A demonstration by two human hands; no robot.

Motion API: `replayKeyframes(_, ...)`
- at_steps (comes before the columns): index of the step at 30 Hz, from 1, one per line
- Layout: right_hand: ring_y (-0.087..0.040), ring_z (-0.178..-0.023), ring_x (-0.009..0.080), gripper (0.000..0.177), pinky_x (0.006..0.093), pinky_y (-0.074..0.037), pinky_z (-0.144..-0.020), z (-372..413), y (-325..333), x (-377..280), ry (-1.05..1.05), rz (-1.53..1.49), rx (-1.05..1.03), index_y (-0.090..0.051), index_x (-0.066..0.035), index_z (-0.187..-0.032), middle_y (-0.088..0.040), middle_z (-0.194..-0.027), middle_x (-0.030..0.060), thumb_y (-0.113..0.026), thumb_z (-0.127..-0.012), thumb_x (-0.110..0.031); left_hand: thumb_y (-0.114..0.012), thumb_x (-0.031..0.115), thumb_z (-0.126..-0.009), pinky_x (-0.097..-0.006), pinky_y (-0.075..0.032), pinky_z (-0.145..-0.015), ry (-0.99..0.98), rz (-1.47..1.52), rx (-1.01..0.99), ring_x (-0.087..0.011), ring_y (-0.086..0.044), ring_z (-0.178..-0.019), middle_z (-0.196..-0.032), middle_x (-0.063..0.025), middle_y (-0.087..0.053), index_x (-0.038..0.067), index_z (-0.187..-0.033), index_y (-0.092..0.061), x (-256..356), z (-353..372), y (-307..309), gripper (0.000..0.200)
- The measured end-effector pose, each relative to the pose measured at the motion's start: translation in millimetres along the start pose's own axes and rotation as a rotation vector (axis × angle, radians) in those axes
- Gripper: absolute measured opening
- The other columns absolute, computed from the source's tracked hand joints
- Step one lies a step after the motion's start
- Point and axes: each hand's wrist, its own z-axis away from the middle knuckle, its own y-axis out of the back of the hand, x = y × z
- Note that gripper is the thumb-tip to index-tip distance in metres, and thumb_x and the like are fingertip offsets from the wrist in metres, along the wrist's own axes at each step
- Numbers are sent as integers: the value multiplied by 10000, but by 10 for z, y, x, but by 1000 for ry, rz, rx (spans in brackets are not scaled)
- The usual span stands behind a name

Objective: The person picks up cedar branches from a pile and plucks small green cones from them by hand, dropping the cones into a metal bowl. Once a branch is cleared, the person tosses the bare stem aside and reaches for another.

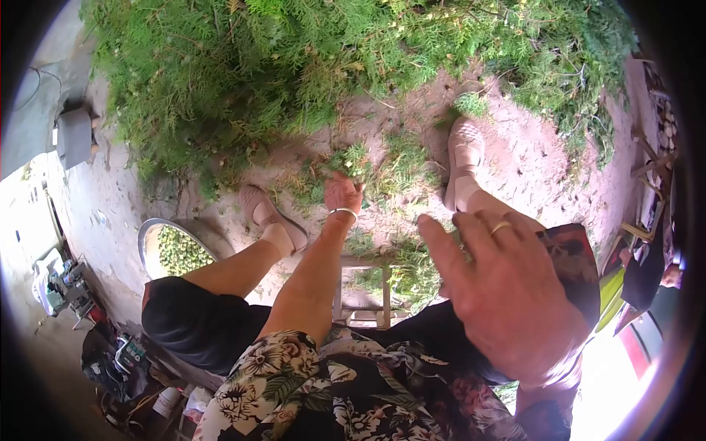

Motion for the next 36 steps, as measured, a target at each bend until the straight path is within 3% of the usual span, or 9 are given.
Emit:
replayKeyframes(3, -537, -1055, 350, 468, 463, -401, -953, -8, -16, -5, 23, -6, -14, -474, -31, -1268, -556, -1077, 186, -536, -807, -83, -726, 390, -740, -426, -513, -725, 169, -40, -172, -370, -615, -879, -974, -200, -597, -19, -1001, -478, 32, -107, -37, 545)
replayKeyframes(8, -523, -1075, 349, 480, 482, -385, -967, -7, -19, -44, 22, 1, 0, -466, -21, -1273, -540, -1097, 184, -536, -800, -71, -628, 116, -705, -435, -522, -706, 177, 77, -25, -362, -633, -801, -823, -206, -646, 37, -818, -615, -259, -200, -40, 138)
replayKeyframes(13, -501, -1107, 343, 495, 487, -365, -989, -7, -61, -37, 32, 12, -52, -454, -17, -1282, -529, -1125, 185, -538, -797, -63, -603, 102, -693, -444, -515, -733, 348, 61, -121, -366, -629, -842, -907, -179, -655, 54, -868, -650, -355, -161, 279, 188)
replayKeyframes(17, -501, -1111, 352, 515, 484, -361, -997, -4, -42, -49, 30, -5, -78, -435, -19, -1299, -525, -1152, 199, -539, -795, -52, -605, 69, -685, -425, -521, -676, 50, 182, 115, -372, -633, -783, -842, -182, -659, 47, -892, -661, -710, -105, 118, 216)
replayKeyframes(20, -509, -1104, 359, 518, 482, -365, -993, -8, -18, -43, 21, -26, -114, -429, -18, -1303, -524, -1159, 211, -537, -797, -48, -619, 30, -705, -390, -514, -606, 321, 742, -268, -327, -643, -704, -781, -188, -650, 31, -852, -671, -611, -41, 380, 156)
replayKeyframes(23, -515, -1097, 366, 513, 483, -370, -989, -9, -36, -35, 21, -35, -93, -434, -16, -1298, -527, -1151, 216, -539, -798, -49, -601, -17, -681, -361, -510, -579, 130, 604, -363, -314, -633, -660, -770, -181, -648, 36, -866, -665, -445, -3, 330, 203)
replayKeyframes(26, -518, -1091, 370, 507, 482, -372, -987, -22, -83, -23, 34, -6, -57, -439, -11, -1292, -530, -1146, 215, -539, -798, -55, -634, 45, -652, -442, -518, -635, -371, 320, -10, -361, -622, -723, -789, -183, -623, 73, -888, -634, -217, -49, 134, 238)
replayKeyframes(30, -524, -1082, 375, 497, 485, -376, -983, -38, -104, -19, 38, -44, -58, -446, -5, -1285, -533, -1137, 222, -534, -799, -58, -614, 62, -699, -456, -520, -611, -379, -22, -53, -384, -620, -727, -952, -204, -547, 128, -1016, -586, -45, -170, -7, 325)
replayKeyframes(36, -531, -1072, 374, 478, 485, -391, -966, -57, -86, -69, 63, 15, -37, -458, 3, -1267, -534, -1123, 229, -531, -798, -59, -579, 62, -762, -449, -524, -553, -290, -61, -13, -373, -629, -699, -889, -234, -541, 101, -1013, -577, 125, -222, -11, 254)
